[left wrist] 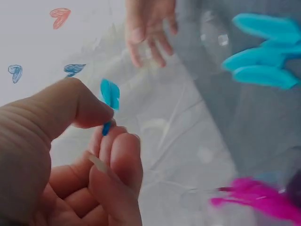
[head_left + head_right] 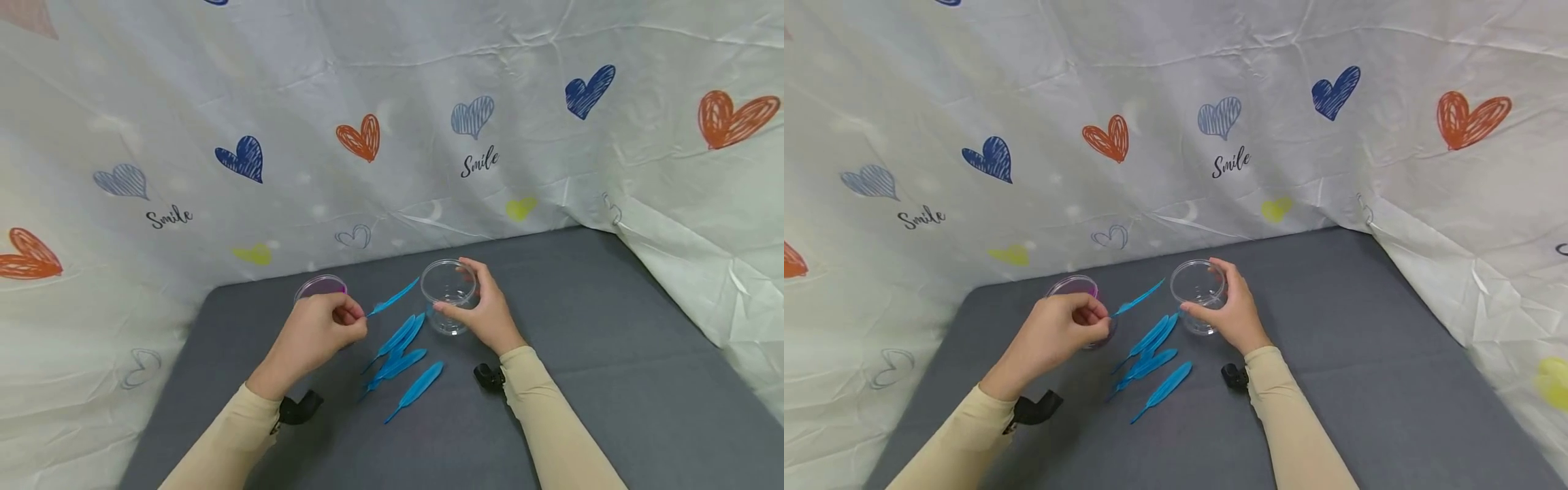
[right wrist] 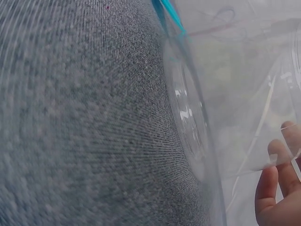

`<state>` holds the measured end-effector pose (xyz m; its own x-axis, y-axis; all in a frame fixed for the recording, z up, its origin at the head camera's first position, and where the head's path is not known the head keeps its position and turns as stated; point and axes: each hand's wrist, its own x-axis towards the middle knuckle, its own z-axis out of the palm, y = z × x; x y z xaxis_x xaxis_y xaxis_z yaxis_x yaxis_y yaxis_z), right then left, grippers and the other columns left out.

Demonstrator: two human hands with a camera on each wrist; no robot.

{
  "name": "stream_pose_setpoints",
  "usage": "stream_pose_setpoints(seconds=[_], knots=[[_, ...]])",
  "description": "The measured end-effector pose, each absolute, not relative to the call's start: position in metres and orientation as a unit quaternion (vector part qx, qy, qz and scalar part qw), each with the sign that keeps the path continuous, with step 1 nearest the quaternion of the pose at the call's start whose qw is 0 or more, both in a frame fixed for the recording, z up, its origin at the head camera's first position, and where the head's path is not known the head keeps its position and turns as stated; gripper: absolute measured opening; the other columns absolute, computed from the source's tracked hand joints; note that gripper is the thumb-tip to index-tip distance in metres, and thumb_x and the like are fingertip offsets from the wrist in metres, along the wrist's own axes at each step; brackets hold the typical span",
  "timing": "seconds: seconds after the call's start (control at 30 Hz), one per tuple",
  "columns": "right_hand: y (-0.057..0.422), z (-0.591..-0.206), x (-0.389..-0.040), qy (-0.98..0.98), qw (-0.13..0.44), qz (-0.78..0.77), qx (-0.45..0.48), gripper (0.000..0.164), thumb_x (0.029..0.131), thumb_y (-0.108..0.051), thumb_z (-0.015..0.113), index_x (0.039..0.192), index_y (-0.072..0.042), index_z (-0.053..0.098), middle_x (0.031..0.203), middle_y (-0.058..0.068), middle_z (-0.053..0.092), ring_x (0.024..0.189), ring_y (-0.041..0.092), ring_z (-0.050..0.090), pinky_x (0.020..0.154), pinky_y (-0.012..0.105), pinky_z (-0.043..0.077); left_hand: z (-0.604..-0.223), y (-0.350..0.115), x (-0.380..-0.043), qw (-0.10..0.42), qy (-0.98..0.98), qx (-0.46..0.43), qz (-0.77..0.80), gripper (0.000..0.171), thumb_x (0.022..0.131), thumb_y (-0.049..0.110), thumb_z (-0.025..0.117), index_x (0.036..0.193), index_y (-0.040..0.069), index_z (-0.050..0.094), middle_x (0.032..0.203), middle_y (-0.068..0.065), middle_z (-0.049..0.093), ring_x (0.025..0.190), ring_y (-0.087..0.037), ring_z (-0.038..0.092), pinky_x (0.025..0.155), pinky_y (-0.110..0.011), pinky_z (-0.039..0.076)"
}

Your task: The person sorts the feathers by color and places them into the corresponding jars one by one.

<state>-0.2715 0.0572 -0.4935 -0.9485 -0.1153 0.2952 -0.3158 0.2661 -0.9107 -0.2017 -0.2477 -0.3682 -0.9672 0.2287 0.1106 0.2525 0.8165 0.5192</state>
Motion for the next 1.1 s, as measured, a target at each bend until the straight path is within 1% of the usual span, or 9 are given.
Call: stream_pose_setpoints(seconds=[0.17, 0.23, 0.4, 0.57, 0.63, 0.7, 0.8, 1.0, 1.1], knots=[[0.059, -0.495, -0.272, -0.792, 0.075, 0.589, 0.142, 0.096, 0.087, -0.047, 0.091, 0.164, -0.036, 0.036, 0.162, -0.002, 0.051, 0.153, 0.025, 0.045, 0.124, 0.059, 0.037, -0.349, -0.234, -0.225, 0.025, -0.95, -0.161, -0.265, 0.004, 0.095, 0.023, 0.076, 0.096, 0.021, 0.08, 0.084, 0.007, 0.074, 0.074, -0.012, 0.066, 0.07, -0.034, 0.056], [0.061, -0.495, -0.272, -0.793, 0.075, 0.588, 0.142, 0.096, 0.087, -0.047, 0.091, 0.164, -0.035, 0.036, 0.161, -0.002, 0.051, 0.152, 0.025, 0.045, 0.124, 0.06, 0.037, -0.347, -0.226, -0.233, 0.022, -0.948, -0.171, -0.266, 0.005, 0.095, 0.023, 0.077, 0.097, 0.022, 0.081, 0.085, 0.008, 0.075, 0.076, -0.012, 0.068, 0.072, -0.034, 0.057], [0.061, -0.496, -0.272, -0.793, 0.071, 0.589, 0.139, 0.097, 0.087, -0.047, 0.091, 0.165, -0.033, 0.036, 0.16, -0.003, 0.052, 0.15, 0.024, 0.046, 0.123, 0.058, 0.039, -0.345, -0.205, -0.245, 0.018, -0.947, -0.194, -0.256, 0.004, 0.094, 0.025, 0.078, 0.094, 0.023, 0.081, 0.085, 0.01, 0.076, 0.077, -0.011, 0.069, 0.071, -0.033, 0.058], [0.059, -0.497, -0.275, -0.79, 0.069, 0.592, 0.143, 0.095, 0.087, -0.049, 0.09, 0.163, -0.038, 0.035, 0.159, -0.004, 0.052, 0.15, 0.021, 0.047, 0.122, 0.056, 0.04, -0.341, -0.189, -0.252, 0.032, -0.948, -0.221, -0.227, 0.004, 0.095, 0.022, 0.078, 0.093, 0.02, 0.081, 0.087, 0.007, 0.076, 0.077, -0.011, 0.068, 0.071, -0.033, 0.059], [0.059, -0.497, -0.274, -0.788, 0.07, 0.595, 0.143, 0.094, 0.087, -0.048, 0.091, 0.163, -0.038, 0.036, 0.159, -0.004, 0.053, 0.149, 0.021, 0.047, 0.122, 0.056, 0.04, -0.341, -0.184, -0.256, 0.037, -0.948, -0.229, -0.218, 0.004, 0.096, 0.021, 0.078, 0.094, 0.019, 0.081, 0.088, 0.006, 0.076, 0.077, -0.012, 0.068, 0.072, -0.034, 0.06], [0.058, -0.498, -0.275, -0.785, 0.071, 0.598, 0.144, 0.095, 0.087, -0.047, 0.091, 0.163, -0.036, 0.037, 0.159, -0.002, 0.053, 0.149, 0.022, 0.048, 0.122, 0.056, 0.04, -0.343, -0.179, -0.259, 0.04, -0.948, -0.234, -0.21, 0.004, 0.096, 0.02, 0.078, 0.096, 0.018, 0.082, 0.09, 0.004, 0.076, 0.079, -0.012, 0.068, 0.072, -0.035, 0.06], [0.058, -0.498, -0.274, -0.782, 0.071, 0.601, 0.145, 0.095, 0.087, -0.045, 0.092, 0.163, -0.034, 0.037, 0.159, -0.001, 0.053, 0.149, 0.024, 0.049, 0.121, 0.057, 0.041, -0.348, -0.17, -0.263, 0.035, -0.95, -0.233, -0.204, 0.006, 0.096, 0.022, 0.078, 0.098, 0.018, 0.082, 0.092, 0.004, 0.076, 0.081, -0.013, 0.069, 0.073, -0.035, 0.061], [0.059, -0.5, -0.276, -0.781, 0.07, 0.603, 0.147, 0.093, 0.087, -0.045, 0.091, 0.163, -0.04, 0.036, 0.161, 0.002, 0.052, 0.151, 0.029, 0.047, 0.121, 0.057, 0.04, -0.358, -0.159, -0.267, 0.03, -0.953, -0.232, -0.194, 0.006, 0.097, 0.021, 0.077, 0.099, 0.018, 0.082, 0.092, 0.004, 0.076, 0.079, -0.012, 0.068, 0.072, -0.034, 0.061], [0.06, -0.5, -0.277, -0.781, 0.068, 0.603, 0.146, 0.093, 0.087, -0.045, 0.091, 0.162, -0.04, 0.036, 0.161, 0.004, 0.052, 0.151, 0.028, 0.047, 0.121, 0.057, 0.04, -0.362, -0.156, -0.269, 0.029, -0.954, -0.232, -0.188, 0.007, 0.097, 0.021, 0.076, 0.098, 0.018, 0.082, 0.092, 0.003, 0.076, 0.077, -0.012, 0.067, 0.071, -0.034, 0.061]])
